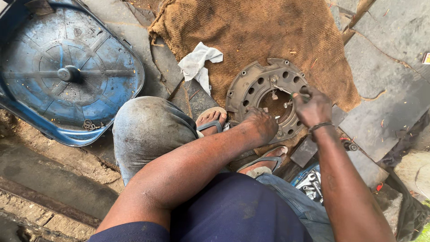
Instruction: The person works on a circular mechanical metal assembly on the floor. They use a screwdriver and pliers to manipulate small internal components, including springs and clips. They then lift the assembly and perform further adjustments.
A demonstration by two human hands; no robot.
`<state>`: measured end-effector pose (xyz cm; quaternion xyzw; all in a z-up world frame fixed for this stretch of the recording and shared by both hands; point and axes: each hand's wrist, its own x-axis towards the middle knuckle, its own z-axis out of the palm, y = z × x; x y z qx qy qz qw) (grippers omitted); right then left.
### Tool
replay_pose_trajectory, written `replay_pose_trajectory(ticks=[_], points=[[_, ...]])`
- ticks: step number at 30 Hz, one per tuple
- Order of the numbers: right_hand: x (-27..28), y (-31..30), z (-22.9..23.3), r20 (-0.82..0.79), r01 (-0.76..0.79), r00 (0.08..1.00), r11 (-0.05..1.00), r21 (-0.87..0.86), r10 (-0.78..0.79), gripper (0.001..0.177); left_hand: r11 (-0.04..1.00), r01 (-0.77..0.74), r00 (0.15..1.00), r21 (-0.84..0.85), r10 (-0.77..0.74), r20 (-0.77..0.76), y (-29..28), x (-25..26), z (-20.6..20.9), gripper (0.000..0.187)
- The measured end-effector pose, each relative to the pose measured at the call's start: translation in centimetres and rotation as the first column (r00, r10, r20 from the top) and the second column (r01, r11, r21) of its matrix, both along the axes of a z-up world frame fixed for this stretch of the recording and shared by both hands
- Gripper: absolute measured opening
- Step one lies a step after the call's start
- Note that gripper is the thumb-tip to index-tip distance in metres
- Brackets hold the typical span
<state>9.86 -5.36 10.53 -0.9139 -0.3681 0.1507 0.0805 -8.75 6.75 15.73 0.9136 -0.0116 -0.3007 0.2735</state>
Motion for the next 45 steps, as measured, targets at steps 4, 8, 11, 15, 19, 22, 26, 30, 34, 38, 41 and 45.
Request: replay_pose_trajectory(ticks=[4, 8, 11, 15, 19, 22, 26, 30, 34, 38, 41, 45], points=[[1.0, -1.0, -0.3, -0.104, 0.062, 0.986, 0.871, -0.488, -0.128, 0.032, 0.997, 0.067, 0.998, 0.024, -0.067, -0.018, 0.4, 0.0, 0.6, 0.041], [-0.1, -0.8, 0.3, 0.113, -0.195, 0.969, 0.960, -0.199, 0.221, 0.021, 0.999, 0.053, 0.998, 0.013, -0.052, -0.028, 0.3, 0.1, 0.6, 0.044], [-0.6, 0.2, 0.7, 0.146, -0.171, 0.972, 0.981, -0.094, 0.183, 0.027, 0.999, 0.047, 0.998, 0.017, -0.047, -0.031, 0.4, 0.1, 0.6, 0.042], [-0.9, 1.1, 1.6, 0.024, -0.024, 0.999, 0.949, -0.314, 0.033, 0.031, 1.000, 0.013, 0.999, -0.003, -0.013, -0.038, 0.4, 0.2, 0.6, 0.042], [-2.0, 0.3, 2.5, 0.126, -0.285, 0.946, 0.951, -0.122, 0.300, 0.031, 1.000, 0.022, 1.000, 0.005, -0.022, -0.021, 0.0, 0.0, 0.2, 0.041], [-1.6, 1.0, 1.8, 0.140, -0.114, 0.983, 0.992, -0.050, 0.120, 0.037, 1.000, 0.027, 1.000, 0.011, -0.027, 0.003, 0.0, 0.1, 0.2, 0.042], [-1.5, 1.0, 2.1, 0.060, -0.100, 0.990, 0.937, -0.335, 0.127, 0.024, 0.999, 0.030, 0.999, 0.011, -0.030, -0.020, 0.3, 0.1, 0.4, 0.043], [-2.8, 0.7, 2.8, 0.257, -0.270, 0.925, 0.960, -0.074, 0.280, 0.020, 1.000, 0.012, 1.000, 0.027, -0.012, 0.001, 0.2, 0.0, 0.4, 0.039], [-2.1, 1.6, 3.1, 0.123, -0.065, 0.988, 0.974, -0.215, 0.093, 0.035, 0.999, 0.040, 0.999, 0.032, -0.039, -0.027, 0.4, -0.1, 0.6, 0.044], [-2.2, 0.4, 3.3, 0.164, -0.230, 0.951, 0.952, -0.200, 0.264, 0.019, 0.999, 0.031, 0.998, 0.026, -0.029, -0.052, 0.5, 0.0, 0.7, 0.043], [-1.8, 1.1, 2.6, 0.161, -0.181, 0.967, 0.979, -0.098, 0.195, 0.022, 0.999, 0.025, 0.998, 0.025, -0.024, -0.051, 0.5, -0.1, 0.5, 0.043], [-1.8, 0.5, 2.6, 0.053, -0.102, 0.991, 0.951, -0.290, 0.122, 0.024, 1.000, 0.028, 0.999, 0.014, -0.027, -0.031, 0.5, -0.1, 0.4, 0.042]])
